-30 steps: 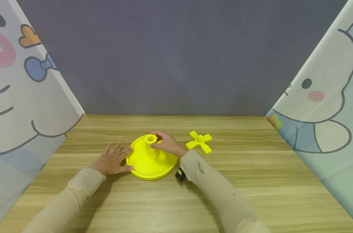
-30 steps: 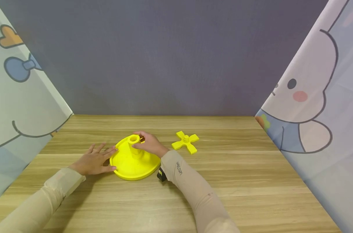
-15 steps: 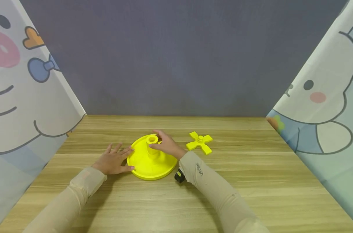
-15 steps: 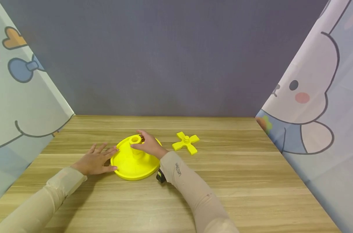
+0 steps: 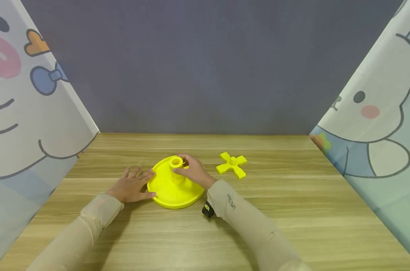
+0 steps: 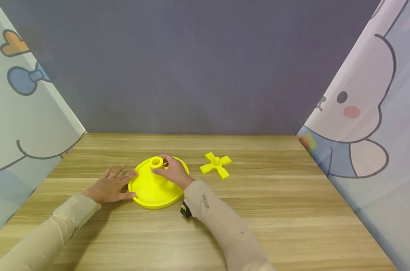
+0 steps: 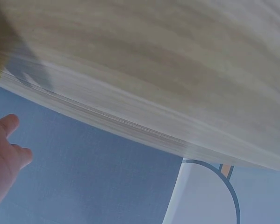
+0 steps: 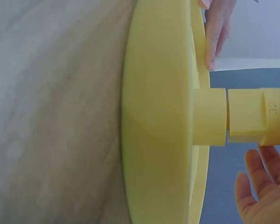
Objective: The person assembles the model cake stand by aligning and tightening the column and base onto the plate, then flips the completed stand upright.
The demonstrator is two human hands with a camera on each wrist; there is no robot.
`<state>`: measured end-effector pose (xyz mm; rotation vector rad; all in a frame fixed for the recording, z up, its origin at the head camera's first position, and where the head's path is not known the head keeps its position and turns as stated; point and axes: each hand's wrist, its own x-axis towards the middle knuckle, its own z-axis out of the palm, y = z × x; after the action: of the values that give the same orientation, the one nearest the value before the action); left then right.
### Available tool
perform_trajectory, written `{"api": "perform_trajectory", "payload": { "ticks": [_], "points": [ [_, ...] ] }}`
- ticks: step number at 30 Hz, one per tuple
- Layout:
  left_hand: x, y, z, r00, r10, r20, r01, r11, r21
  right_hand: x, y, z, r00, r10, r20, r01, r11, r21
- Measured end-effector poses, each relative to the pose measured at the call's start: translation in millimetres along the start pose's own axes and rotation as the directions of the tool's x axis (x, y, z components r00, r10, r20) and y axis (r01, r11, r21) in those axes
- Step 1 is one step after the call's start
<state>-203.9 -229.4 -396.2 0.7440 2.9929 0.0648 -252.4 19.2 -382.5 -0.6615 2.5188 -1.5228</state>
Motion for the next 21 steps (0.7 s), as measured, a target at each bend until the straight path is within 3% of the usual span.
{"api": "perform_trajectory", "payload": {
  "ticks": [6,14,21],
  "points": [
    [1.1,-0.9,2.2,1.000,0.004,-0.013,-0.003,1.000,0.008,-0.3,-2.0,2.9,0.998,0.057,-0.035,-0.056,0.998,0.030],
    [0.0,-0.1,0.7,1.000,0.002,-0.012,-0.002,1.000,0.008,-0.1,3.0,-1.9,0.998,-0.001,0.057,-0.002,0.998,0.058],
    [-0.1,-0.8,2.0,1.000,0.006,-0.014,-0.006,1.000,0.002,2.1,2.7,-2.1,0.999,-0.016,0.031,0.015,0.999,0.029]
  ]
}}
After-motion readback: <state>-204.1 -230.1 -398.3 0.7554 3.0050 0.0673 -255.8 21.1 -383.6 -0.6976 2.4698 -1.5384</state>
